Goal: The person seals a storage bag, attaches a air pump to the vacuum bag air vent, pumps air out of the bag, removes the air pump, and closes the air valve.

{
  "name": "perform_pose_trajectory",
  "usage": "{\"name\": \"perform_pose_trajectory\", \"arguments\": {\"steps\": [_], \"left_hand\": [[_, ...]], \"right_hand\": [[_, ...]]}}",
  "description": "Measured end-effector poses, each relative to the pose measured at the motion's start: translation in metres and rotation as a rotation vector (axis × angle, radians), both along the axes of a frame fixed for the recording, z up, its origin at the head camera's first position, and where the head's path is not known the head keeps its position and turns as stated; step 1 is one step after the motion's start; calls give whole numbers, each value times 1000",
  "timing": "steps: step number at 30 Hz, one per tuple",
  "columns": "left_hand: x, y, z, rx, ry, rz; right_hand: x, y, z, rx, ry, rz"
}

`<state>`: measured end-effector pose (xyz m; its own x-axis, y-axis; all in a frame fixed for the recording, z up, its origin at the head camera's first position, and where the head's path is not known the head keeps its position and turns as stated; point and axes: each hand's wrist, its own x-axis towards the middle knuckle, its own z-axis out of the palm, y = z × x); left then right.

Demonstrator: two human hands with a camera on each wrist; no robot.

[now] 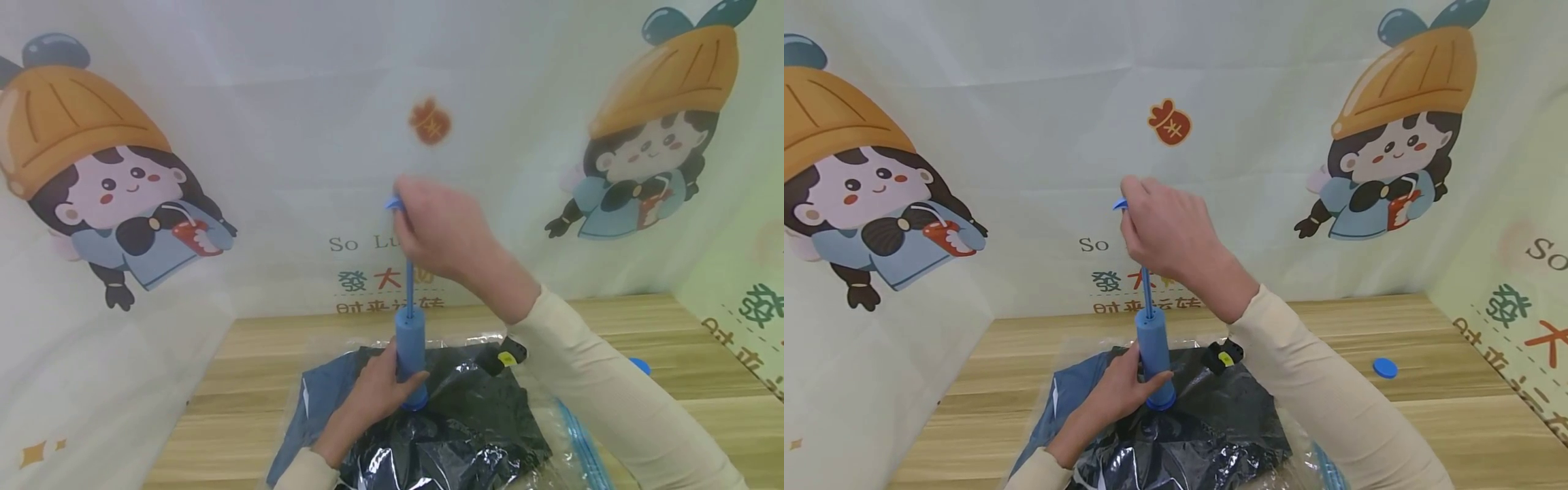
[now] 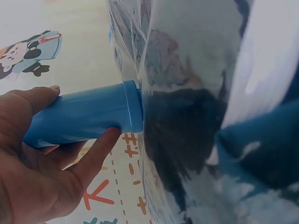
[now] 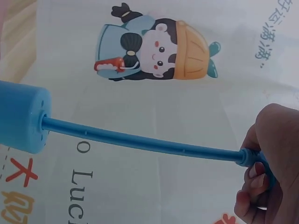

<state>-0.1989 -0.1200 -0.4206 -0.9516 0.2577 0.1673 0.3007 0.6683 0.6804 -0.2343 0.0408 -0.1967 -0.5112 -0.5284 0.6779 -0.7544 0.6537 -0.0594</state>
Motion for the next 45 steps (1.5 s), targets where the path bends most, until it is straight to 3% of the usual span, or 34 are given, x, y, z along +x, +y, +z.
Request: {"name": "perform_pose_trajectory", "arguments": {"steps": [5, 11, 22, 29, 37, 45], "left_hand": [[0, 1, 2, -8, -6, 0], [1, 1, 1, -25, -2, 6], [2, 0, 0, -28, 5, 5], [2, -1, 1, -24, 17, -1], [3, 0, 1, -22, 34, -2], [2, 0, -1, -19, 40, -6]], "right_hand": [[1, -2, -3, -22, 27, 1], [-1, -5, -17, -59, 84, 33], [-2, -8, -64, 43, -66, -17], [-4, -9, -92, 15, -49, 21], [-3, -8, -109, 37, -70, 7], [-3, -8, -115, 47, -60, -2]]}}
